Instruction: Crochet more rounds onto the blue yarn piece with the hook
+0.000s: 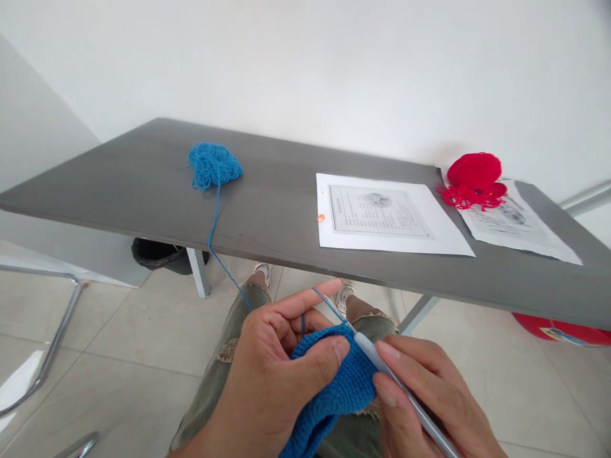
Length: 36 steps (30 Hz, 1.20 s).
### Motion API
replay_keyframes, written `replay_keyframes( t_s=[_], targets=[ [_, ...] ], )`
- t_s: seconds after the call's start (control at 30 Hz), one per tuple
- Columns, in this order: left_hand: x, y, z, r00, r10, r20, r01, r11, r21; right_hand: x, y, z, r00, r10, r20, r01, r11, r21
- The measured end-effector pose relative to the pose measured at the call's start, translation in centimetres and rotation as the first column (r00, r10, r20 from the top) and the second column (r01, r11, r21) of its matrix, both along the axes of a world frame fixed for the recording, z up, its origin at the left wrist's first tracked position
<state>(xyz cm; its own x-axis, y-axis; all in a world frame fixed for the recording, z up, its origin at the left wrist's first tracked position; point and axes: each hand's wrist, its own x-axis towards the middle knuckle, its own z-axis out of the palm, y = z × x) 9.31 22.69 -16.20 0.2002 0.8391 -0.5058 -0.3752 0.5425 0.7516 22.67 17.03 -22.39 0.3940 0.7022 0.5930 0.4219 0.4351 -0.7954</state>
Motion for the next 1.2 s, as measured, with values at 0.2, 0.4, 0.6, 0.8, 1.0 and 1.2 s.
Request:
replay_keyframes(
  t_s=[0.2, 0.4, 0.6, 0.8, 1.0, 1.2],
  targets=[
    [0.1, 0.0, 0.4, 0.999, 0.023, -0.026, -0.023, 0.999, 0.032, 1.1, 0.2, 0.0, 0.948, 0.204, -0.243, -0.23, 0.97, -0.083],
    [-0.4, 0.0, 0.6, 0.997, -0.049, -0.062, 0.052, 0.998, 0.043, 3.0, 1.2, 0.4, 0.815, 0.428, -0.391, -0.489, 0.869, -0.069],
    [-0.7, -0.1, 0.8, 0.992, -0.106, -0.075, 0.109, 0.993, 0.041, 4.5, 2.3, 1.7, 0.742, 0.553, -0.378, -0.617, 0.784, -0.064],
    [-0.7, -0.2, 0.8, 0.982, -0.126, -0.142, 0.137, 0.988, 0.07, 6.1, 3.3, 2.8, 0.713, 0.629, -0.309, -0.682, 0.725, -0.097],
    [-0.7, -0.1, 1.2, 0.976, -0.124, -0.179, 0.14, 0.987, 0.078, 7.2, 3.5, 3.4, 0.685, 0.663, -0.3, -0.717, 0.686, -0.12],
    [-0.7, -0.2, 1.4, 0.971, -0.139, -0.192, 0.151, 0.987, 0.048, 7.5, 3.6, 3.8, 0.685, 0.675, -0.274, -0.721, 0.682, -0.122]
  ],
)
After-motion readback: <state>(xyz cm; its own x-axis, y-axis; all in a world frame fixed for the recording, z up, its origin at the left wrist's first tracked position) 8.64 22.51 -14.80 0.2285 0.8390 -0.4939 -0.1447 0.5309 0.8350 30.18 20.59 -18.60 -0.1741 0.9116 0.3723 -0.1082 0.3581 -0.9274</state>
